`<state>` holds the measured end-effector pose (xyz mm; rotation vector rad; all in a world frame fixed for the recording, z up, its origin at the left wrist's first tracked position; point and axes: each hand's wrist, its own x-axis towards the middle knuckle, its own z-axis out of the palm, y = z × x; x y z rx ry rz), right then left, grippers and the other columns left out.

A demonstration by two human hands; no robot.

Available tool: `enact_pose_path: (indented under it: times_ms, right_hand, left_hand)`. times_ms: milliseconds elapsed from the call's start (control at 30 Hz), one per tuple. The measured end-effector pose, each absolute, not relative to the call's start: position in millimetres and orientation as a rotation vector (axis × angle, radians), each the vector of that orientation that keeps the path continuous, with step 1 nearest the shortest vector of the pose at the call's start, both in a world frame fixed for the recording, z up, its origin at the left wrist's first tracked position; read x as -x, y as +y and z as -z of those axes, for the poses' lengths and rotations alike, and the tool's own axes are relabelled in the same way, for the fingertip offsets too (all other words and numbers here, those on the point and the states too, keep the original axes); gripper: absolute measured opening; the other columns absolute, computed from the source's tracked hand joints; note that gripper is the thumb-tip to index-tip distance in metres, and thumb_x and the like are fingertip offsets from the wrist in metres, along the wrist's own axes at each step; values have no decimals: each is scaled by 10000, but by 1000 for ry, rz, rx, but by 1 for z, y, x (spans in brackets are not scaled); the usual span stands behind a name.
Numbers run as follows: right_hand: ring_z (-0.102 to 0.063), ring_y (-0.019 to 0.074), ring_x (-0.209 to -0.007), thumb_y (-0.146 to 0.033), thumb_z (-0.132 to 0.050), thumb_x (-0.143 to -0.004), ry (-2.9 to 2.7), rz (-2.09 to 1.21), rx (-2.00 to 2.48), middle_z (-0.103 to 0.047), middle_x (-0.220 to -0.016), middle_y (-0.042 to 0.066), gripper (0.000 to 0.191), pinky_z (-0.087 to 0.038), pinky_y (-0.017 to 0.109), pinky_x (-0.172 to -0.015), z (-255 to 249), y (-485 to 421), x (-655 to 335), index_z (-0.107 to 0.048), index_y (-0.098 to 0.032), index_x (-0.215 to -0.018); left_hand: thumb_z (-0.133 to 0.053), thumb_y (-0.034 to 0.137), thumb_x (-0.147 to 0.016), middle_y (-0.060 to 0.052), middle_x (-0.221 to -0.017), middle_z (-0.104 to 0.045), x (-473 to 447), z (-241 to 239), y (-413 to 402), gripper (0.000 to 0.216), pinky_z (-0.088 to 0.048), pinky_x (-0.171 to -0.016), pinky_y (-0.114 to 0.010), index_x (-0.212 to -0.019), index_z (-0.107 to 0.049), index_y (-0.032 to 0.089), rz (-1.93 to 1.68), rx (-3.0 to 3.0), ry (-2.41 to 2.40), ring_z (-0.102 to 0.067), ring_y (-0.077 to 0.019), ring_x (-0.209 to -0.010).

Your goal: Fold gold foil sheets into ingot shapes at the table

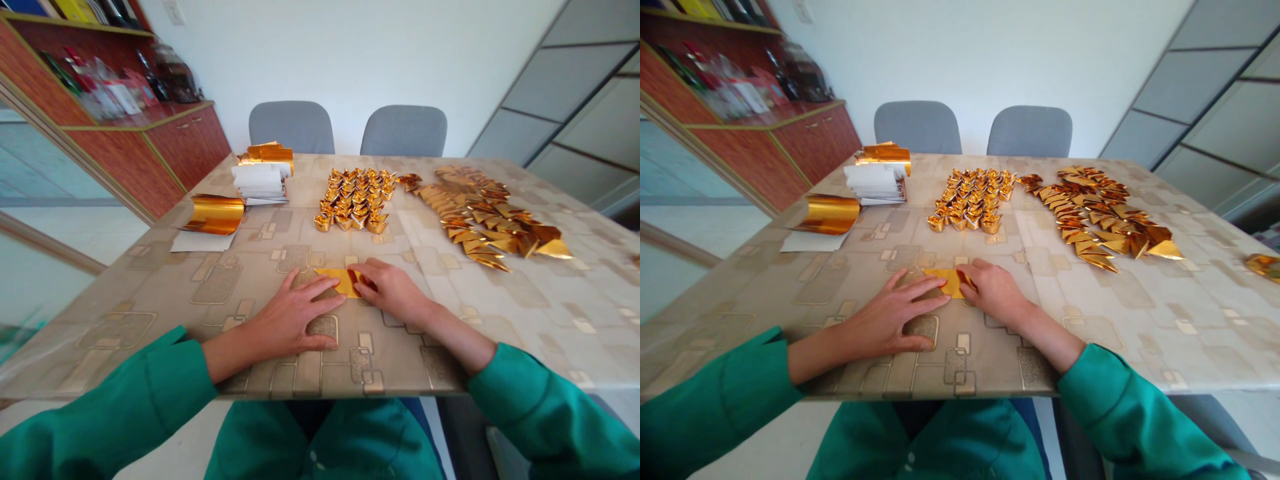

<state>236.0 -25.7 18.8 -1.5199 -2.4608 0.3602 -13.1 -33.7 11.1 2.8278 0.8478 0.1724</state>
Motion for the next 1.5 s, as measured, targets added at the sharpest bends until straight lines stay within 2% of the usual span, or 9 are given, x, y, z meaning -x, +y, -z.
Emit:
enact_pose_path:
  times_ms: [167, 300, 500, 667, 833, 1000, 1167, 1267, 1500]
  right_hand:
    - [-601, 177, -811, -149, -562, -880, -2409, -562, 1285, -631, -934, 74, 226, -452, 289, -751, -18, -6, -273, -690, -169, -1065]
    - [-588, 157, -723, -268, -599, -898, -2371, -803, 1215, -653, -859, 42, 222, -440, 278, -675, -20, -4, -279, -682, -171, -1080]
    - [-510, 112, -573, -204, -630, -872, -2343, -878, 1323, -588, -680, -43, 321, -358, 236, -563, -21, -19, -256, -607, -182, -1191]
    - [-485, 105, -597, -159, -618, -880, -2448, -752, 1145, -566, -700, -37, 221, -363, 231, -597, -15, -19, -254, -646, -180, -1098]
    - [-511, 109, -619, -157, -627, -880, -2466, -737, 1095, -593, -718, -27, 217, -389, 234, -619, -13, -17, -257, -661, -184, -1092]
    - [-550, 102, -622, -132, -572, -909, -2374, -899, 1094, -636, -752, -11, 146, -428, 224, -605, -20, -21, -258, -671, -164, -1012]
    - [-600, 165, -920, -76, -510, -923, -2515, -725, 831, -656, -984, 62, 287, -501, 317, -832, -25, -21, -263, -669, -199, -1127]
    - [-574, 184, -1007, -114, -564, -922, -2556, -596, 793, -633, -1047, 71, 290, -492, 346, -891, -26, -19, -263, -668, -225, -1168]
    - [-577, 206, -1063, -297, -576, -958, -2626, -323, 691, -680, -1149, 66, 188, -452, 380, -914, -19, -18, -244, -698, -229, -1084]
  left_hand:
    - [-491, 523, -951, -99, -1486, -495, 19, -13, -18, 455, -68, -1175, -598, -1321, -555, 266, -204, -2756, 811, -425, -272, -1388]
    - [-463, 333, -997, -56, -1359, -615, 17, -14, 4, 251, -210, -1156, -519, -1166, -632, 256, -291, -2759, 713, -483, -227, -1335]
    - [-502, 318, -972, -96, -1222, -637, 6, -8, 26, 173, -377, -1044, -414, -959, -618, 190, -432, -2721, 653, -570, -213, -1168]
    - [-422, 285, -1006, -27, -1166, -666, 4, -4, 30, 192, -86, -1133, -620, -987, -604, 228, -381, -2671, 807, -535, -239, -1251]
    - [-459, 267, -986, -70, -1216, -642, 4, -4, 31, 144, -159, -1130, -579, -981, -589, 206, -368, -2701, 815, -542, -223, -1236]
    - [-501, 263, -975, -52, -1207, -668, 5, -3, 31, 147, -103, -1154, -572, -1022, -635, 221, -503, -2801, 827, -560, -214, -1208]
    - [-478, 235, -983, -61, -1082, -713, 2, -2, 33, 220, -377, -1028, -413, -1020, -693, 202, -622, -2839, 716, -623, -192, -1017]
    - [-435, 218, -995, -73, -1059, -725, 0, -2, 35, 264, -438, -931, -358, -1016, -695, 183, -641, -2783, 664, -641, -189, -984]
    - [-388, 222, -1005, -55, -1190, -717, 2, 6, 37, 313, -292, -1106, -502, -1125, -677, 224, -545, -2766, 684, -606, -221, -1175]
